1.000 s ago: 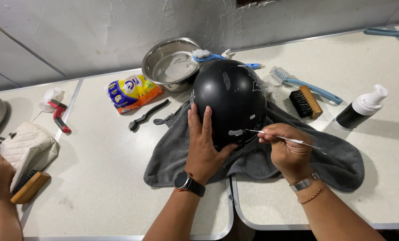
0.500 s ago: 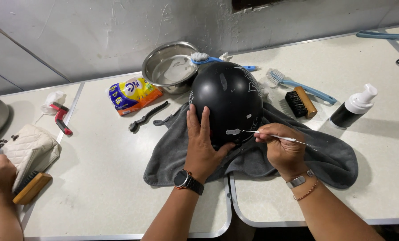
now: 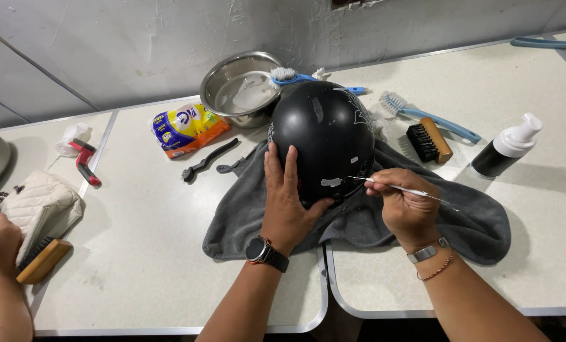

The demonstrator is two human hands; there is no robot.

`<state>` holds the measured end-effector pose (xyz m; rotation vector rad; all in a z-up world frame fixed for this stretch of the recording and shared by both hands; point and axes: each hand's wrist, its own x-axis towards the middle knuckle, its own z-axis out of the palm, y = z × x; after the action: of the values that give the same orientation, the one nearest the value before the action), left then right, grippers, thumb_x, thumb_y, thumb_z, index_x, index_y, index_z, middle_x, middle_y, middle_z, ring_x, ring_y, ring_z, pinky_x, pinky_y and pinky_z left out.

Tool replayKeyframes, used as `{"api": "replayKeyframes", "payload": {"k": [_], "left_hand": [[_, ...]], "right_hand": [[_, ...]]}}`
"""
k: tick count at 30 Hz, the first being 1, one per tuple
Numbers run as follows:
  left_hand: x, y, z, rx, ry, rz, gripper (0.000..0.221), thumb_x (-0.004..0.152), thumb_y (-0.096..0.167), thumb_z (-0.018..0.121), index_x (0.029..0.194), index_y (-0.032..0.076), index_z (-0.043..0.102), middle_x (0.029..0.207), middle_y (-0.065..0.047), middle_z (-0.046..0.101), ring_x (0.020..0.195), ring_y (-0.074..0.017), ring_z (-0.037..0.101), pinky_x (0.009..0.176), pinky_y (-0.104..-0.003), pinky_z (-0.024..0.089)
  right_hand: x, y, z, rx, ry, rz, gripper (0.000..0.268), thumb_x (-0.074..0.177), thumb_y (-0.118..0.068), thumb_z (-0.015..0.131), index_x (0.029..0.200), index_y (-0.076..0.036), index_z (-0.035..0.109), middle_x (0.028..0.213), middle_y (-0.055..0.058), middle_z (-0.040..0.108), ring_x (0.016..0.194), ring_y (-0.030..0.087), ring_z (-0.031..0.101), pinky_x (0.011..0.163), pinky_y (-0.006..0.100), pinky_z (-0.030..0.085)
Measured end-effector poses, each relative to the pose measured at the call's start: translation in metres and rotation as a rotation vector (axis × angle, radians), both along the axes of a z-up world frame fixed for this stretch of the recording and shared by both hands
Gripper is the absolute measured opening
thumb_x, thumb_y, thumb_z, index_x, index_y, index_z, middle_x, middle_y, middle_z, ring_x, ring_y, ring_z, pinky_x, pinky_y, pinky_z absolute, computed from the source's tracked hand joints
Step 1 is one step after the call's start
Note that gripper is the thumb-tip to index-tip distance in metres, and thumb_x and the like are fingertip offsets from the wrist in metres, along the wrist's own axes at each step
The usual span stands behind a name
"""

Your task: Scraping a sticker off a motorcycle helmet using a pick tool and then wiping it clean.

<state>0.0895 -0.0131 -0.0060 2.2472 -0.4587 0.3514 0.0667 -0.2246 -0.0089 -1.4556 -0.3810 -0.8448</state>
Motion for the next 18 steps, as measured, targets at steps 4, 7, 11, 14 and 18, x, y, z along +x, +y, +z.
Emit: {"api": "replayKeyframes", "payload": {"k": [4,7,11,14,18], "left_hand": [[-0.0006,-0.0003,-0.0008,-0.002,-0.006,-0.007,0.127,0.073,0.033,0.093,0.165,0.024,0.007,0.170,-0.026,-0.005,0.155,-0.0526,-0.001,0.123,-0.061,0.020],[0.0000,0.0005,-0.0021,0.002,-0.004,-0.003,0.127,0.072,0.033,0.093,0.165,0.024,0.006,0.170,-0.025,-0.005,0.155,-0.0523,-0.001,0.124,-0.061,0.020],[-0.0003,0.0006,-0.0017,0.000,-0.005,-0.005,0.127,0.072,0.034,0.093,0.165,0.023,0.008,0.170,-0.026,-0.004,0.154,-0.0537,0.001,0.123,-0.061,0.020],[0.0002,0.0001,-0.0022,0.006,-0.004,0.004,0.127,0.072,0.032,0.093,0.165,0.023,0.008,0.170,-0.025,-0.004,0.155,-0.0526,0.001,0.123,-0.061,0.021],[-0.0001,-0.0014,-0.0038,0.006,0.000,0.001,0.127,0.072,0.034,0.093,0.165,0.024,0.008,0.170,-0.025,-0.003,0.155,-0.0525,0.002,0.123,-0.061,0.022]], "right_hand": [[0.0005,0.0000,-0.0002,-0.033,-0.018,-0.009,0.013,0.093,0.010,0.068,0.080,0.011,0.068,0.072,0.020,0.071,0.058,0.020,0.072,0.055,0.030,0.064],[0.0018,-0.0018,-0.0041,-0.012,-0.020,-0.007,0.012,0.094,0.010,0.068,0.081,0.011,0.068,0.074,0.021,0.071,0.060,0.020,0.072,0.056,0.031,0.064],[0.0004,0.0000,-0.0016,-0.019,-0.010,0.013,0.014,0.095,0.008,0.067,0.080,0.010,0.069,0.072,0.019,0.071,0.059,0.019,0.071,0.056,0.029,0.063],[0.0011,-0.0047,-0.0034,-0.024,-0.007,-0.030,0.013,0.095,0.011,0.067,0.082,0.012,0.068,0.074,0.022,0.071,0.060,0.020,0.070,0.057,0.029,0.063],[-0.0001,-0.0028,-0.0018,-0.019,0.005,0.020,0.013,0.095,0.010,0.067,0.082,0.011,0.068,0.074,0.022,0.071,0.062,0.022,0.072,0.055,0.031,0.064]]}}
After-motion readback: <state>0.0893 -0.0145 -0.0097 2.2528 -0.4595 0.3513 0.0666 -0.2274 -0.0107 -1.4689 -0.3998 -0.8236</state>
